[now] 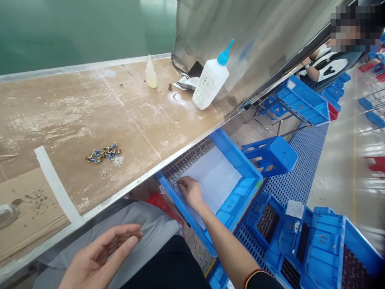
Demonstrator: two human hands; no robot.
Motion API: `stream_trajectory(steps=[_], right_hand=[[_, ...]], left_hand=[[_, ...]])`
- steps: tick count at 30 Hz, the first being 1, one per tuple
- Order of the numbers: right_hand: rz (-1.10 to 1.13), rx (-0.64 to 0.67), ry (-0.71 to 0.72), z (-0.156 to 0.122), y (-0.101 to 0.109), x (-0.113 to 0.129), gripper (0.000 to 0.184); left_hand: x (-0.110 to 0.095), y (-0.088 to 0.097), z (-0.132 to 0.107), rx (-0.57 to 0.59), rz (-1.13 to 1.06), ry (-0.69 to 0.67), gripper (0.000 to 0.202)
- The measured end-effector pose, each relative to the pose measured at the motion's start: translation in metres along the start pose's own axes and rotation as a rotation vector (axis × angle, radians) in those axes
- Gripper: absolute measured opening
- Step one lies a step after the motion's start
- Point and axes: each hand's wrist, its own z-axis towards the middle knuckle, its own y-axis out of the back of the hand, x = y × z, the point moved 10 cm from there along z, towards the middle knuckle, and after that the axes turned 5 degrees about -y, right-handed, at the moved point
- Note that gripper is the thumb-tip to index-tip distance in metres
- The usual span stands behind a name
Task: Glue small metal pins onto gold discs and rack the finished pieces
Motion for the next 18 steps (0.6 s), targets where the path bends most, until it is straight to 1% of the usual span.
stream_trajectory(steps=[4, 7, 11, 18], right_hand=[[0.003, -0.006, 0.021, -0.002, -0.001, 0.006, 0.019], [0.001, -0.008, 0.036, -0.003, -0.001, 0.009, 0.02], [-0.007, -0.001, 0.048, -0.004, 0.001, 0.012, 0.021], [-0.017, 0.01, 0.05, -0.006, 0.005, 0.013, 0.025]], left_hand=[[-0.002, 0.001, -0.002, -0.014, -0.031, 0.001, 0.051], [0.002, 0.005, -0.002, -0.028, -0.04, 0.002, 0.051], [0.005, 0.006, -0.002, 0.001, -0.036, 0.009, 0.051], [-0.011, 0.005, -0.009, -0.027, -0.05, 0.013, 0.052]])
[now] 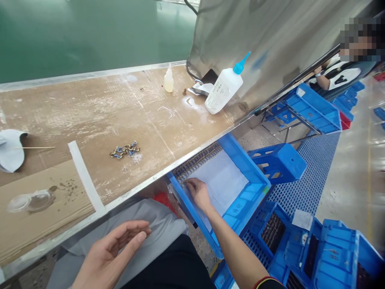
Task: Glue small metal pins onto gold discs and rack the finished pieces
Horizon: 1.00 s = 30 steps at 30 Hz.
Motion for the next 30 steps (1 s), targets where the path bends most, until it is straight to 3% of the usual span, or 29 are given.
stream_trajectory(steps=[12, 15, 18, 21, 23, 25, 27, 30], right_hand=[[0.018, -0.028, -0.015, -0.002, 0.003, 0.012, 0.019], [0.048, -0.125, -0.013, -0.009, 0.021, 0.021, 0.02], [0.097, -0.324, -0.011, -0.025, 0.057, 0.044, 0.034], [0.163, -0.475, 0.048, -0.037, 0.09, 0.099, 0.037], [0.196, -0.448, 0.157, -0.033, 0.094, 0.158, 0.031], [0.178, -0.273, 0.334, -0.019, 0.076, 0.227, 0.021], [0.095, -0.07, 0.511, -0.005, 0.043, 0.288, 0.017], [-0.041, 0.068, 0.682, 0.011, -0.001, 0.34, 0.021]], left_hand=[[0.009, 0.011, 0.0, 0.007, -0.032, -0.019, 0.047], [0.012, 0.011, 0.0, 0.017, -0.056, -0.022, 0.045], [0.016, 0.011, 0.0, 0.021, -0.098, -0.037, 0.041], [0.018, 0.011, 0.0, 0.012, -0.126, -0.06, 0.035], [0.015, 0.01, -0.001, 0.015, -0.134, -0.081, 0.033], [0.009, 0.009, -0.004, 0.028, -0.133, -0.112, 0.032], [0.004, 0.014, -0.008, 0.022, -0.125, -0.14, 0.03], [0.005, 0.029, -0.018, -0.033, -0.138, -0.153, 0.03]])
